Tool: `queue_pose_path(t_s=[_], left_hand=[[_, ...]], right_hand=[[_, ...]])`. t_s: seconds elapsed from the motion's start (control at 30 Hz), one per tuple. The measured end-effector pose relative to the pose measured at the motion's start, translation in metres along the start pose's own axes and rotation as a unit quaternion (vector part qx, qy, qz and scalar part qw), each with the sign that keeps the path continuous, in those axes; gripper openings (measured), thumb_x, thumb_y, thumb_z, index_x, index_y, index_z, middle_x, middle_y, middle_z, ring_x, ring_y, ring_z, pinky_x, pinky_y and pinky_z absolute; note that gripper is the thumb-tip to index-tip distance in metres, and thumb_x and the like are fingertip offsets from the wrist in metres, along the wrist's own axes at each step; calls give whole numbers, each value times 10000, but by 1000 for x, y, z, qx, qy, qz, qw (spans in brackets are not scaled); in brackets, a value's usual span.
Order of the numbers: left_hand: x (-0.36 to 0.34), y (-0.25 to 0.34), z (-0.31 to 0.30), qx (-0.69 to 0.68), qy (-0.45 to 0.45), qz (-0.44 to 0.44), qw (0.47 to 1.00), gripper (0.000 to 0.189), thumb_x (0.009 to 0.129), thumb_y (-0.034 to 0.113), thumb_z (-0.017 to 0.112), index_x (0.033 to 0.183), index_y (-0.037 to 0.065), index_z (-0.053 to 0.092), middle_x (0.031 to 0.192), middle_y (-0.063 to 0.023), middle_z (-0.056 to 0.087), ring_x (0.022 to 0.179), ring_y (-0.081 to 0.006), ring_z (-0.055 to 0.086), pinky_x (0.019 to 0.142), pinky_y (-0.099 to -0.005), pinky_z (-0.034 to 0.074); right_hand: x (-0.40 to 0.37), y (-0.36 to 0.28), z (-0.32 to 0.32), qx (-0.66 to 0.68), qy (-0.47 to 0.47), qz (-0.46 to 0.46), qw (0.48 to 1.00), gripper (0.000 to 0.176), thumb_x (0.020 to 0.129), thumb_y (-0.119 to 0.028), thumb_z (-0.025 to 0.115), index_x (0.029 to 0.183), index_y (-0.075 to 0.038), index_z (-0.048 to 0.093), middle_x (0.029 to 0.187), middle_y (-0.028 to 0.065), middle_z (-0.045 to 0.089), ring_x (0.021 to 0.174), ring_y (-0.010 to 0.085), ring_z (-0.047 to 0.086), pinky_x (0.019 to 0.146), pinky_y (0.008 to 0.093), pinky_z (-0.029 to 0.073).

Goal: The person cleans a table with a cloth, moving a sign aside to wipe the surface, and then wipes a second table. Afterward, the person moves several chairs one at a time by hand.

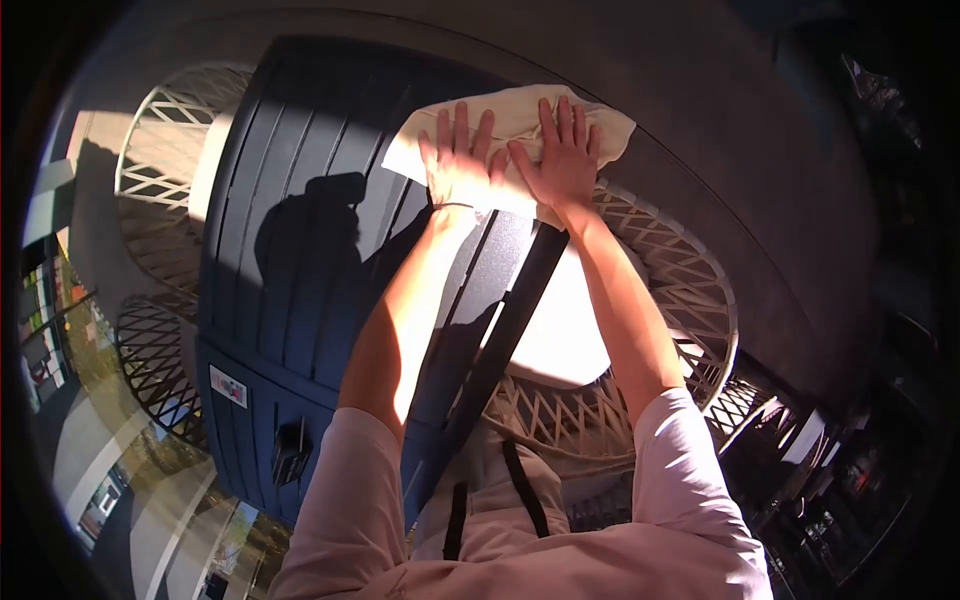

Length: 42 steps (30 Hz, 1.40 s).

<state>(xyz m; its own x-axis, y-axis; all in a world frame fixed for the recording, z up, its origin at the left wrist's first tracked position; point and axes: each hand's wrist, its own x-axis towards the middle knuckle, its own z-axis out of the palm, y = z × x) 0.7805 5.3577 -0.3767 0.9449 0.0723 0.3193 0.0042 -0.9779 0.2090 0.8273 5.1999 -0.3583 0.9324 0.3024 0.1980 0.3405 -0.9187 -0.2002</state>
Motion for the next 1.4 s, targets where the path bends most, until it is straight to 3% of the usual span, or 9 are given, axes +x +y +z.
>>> queue_pose_path(t_s=[0.23, 0.4, 0.53, 0.77, 0.93, 1.07, 1.17, 1.27, 1.4], left_hand=[[-55, -11, -31, -57, -14, -29, 998, 610, 914, 407, 511, 1459, 150, 419, 1511, -211, 343, 1410, -403, 288, 1142, -566, 208], [-198, -42, -89, -65, -83, -116, 988, 586, 919, 374, 512, 1450, 143, 428, 1516, -164, 353, 1397, -410, 303, 1142, -545, 225], [-327, -53, -165, 33, -132, -203, 970, 680, 918, 420, 510, 1493, 104, 331, 1543, -232, 269, 1423, -434, 254, 1133, -542, 248], [-521, -27, -236, 58, -173, -324, 928, 737, 922, 455, 464, 1511, 61, 263, 1569, -278, 158, 1460, -430, 155, 1155, -553, 177], [-570, -15, -248, 37, -202, -345, 916, 826, 909, 562, 462, 1533, 83, 208, 1585, -264, 100, 1477, -421, 71, 1152, -594, 114], [-559, -17, -259, -5, -225, -367, 902, 893, 890, 633, 471, 1548, 111, 170, 1600, -239, 47, 1484, -411, 10, 1160, -584, 73], [-559, -18, -259, -11, -250, -382, 890, 911, 883, 648, 478, 1552, 117, 161, 1605, -232, 23, 1486, -405, -5, 1163, -579, 58], [-561, -19, -256, -5, -254, -385, 887, 918, 880, 648, 486, 1551, 112, 161, 1606, -228, 17, 1487, -401, -6, 1164, -575, 51], [-565, -15, -252, 19, -232, -369, 900, 923, 880, 644, 495, 1546, 96, 166, 1606, -223, 27, 1486, -403, 0, 1165, -568, 52]], right_hand=[[-51, -42, 1, 51, -13, -53, 997, 685, 898, -435, 482, 1457, -53, 381, 1537, 169, 326, 1435, 346, 264, 1157, 528, 204], [-161, -131, -4, 69, -131, -86, 985, 711, 923, -447, 437, 1502, -54, 313, 1570, 169, 252, 1474, 354, 125, 1188, 520, 34], [-266, -200, -20, 128, -169, -137, 968, 763, 826, -390, 576, 1472, -43, 361, 1520, 166, 336, 1454, 349, 207, 1167, 523, 163], [-416, -273, -86, 176, -236, -239, 925, 796, 795, -385, 636, 1473, -71, 361, 1557, 122, 300, 1452, 278, 241, 1168, 478, 185], [-477, -229, -93, 293, -192, -200, 915, 694, 840, -286, 653, 1435, -44, 388, 1514, 172, 340, 1411, 335, 302, 1150, 495, 225], [-529, -154, -109, 59, -158, 5, 986, 735, 821, -201, 700, 1442, -35, 344, 1415, 214, 421, 1277, 382, 449, 1072, 483, 346], [-545, -119, -89, -4, -322, -3, 947, 724, 812, -233, 710, 1416, -37, 361, 1264, 173, 525, 1149, 349, 550, 1009, 468, 404], [-529, -128, -46, -21, -315, -28, 949, 670, 797, -245, 721, 1361, -46, 420, 1124, 114, 579, 1036, 291, 607, 939, 457, 456], [-519, -105, -15, -71, -265, -138, 952, 287, 851, -154, 599, 1115, -61, 533, 957, 80, 637, 902, 231, 648, 622, 366, 581]])
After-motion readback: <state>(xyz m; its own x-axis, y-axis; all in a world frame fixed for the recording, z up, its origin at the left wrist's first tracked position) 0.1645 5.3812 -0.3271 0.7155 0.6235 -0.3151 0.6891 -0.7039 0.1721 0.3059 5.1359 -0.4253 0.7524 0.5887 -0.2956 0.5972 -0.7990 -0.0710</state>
